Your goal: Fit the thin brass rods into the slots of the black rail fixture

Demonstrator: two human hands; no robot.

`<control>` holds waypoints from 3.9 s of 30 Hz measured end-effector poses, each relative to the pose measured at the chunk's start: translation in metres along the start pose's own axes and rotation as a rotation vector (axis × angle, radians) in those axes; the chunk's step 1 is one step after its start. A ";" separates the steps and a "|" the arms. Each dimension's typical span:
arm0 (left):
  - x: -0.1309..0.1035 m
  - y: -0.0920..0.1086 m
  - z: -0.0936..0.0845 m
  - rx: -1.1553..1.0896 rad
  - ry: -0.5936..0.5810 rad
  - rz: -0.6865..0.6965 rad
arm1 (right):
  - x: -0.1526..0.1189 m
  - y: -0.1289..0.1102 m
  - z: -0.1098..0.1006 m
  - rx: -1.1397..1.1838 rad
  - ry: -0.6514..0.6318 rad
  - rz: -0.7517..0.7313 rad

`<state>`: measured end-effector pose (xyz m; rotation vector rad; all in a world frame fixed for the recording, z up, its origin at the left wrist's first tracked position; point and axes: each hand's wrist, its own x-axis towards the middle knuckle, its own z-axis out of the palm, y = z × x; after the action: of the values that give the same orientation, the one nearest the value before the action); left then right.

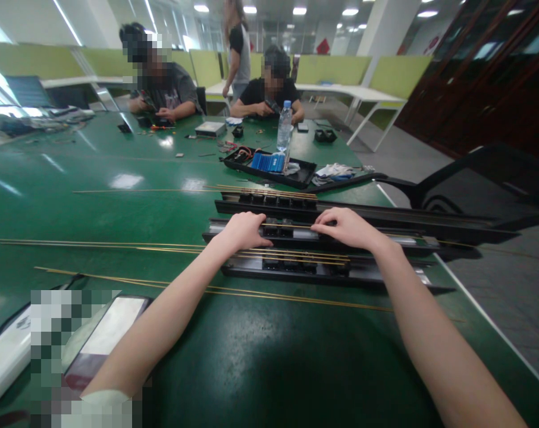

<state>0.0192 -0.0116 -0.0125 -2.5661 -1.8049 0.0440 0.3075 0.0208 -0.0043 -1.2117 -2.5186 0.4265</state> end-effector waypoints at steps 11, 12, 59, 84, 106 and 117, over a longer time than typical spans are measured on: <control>-0.001 0.000 0.000 -0.010 -0.003 0.002 | -0.002 0.003 -0.004 0.062 -0.036 0.005; -0.001 0.000 -0.001 -0.005 0.000 0.002 | -0.002 0.003 -0.005 0.069 -0.043 0.010; 0.000 -0.001 0.002 0.017 0.023 0.022 | -0.005 0.005 -0.011 0.125 -0.008 0.059; 0.001 0.000 0.002 0.016 0.006 0.008 | 0.002 -0.004 0.002 0.021 0.018 -0.029; 0.001 0.004 -0.005 0.029 -0.028 -0.004 | 0.022 -0.045 0.037 -0.177 0.120 -0.030; 0.002 0.004 -0.003 0.032 -0.016 0.008 | 0.020 -0.045 0.039 -0.184 0.144 -0.027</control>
<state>0.0241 -0.0111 -0.0100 -2.5582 -1.7847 0.0925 0.2486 0.0046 -0.0191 -1.2246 -2.4898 0.0979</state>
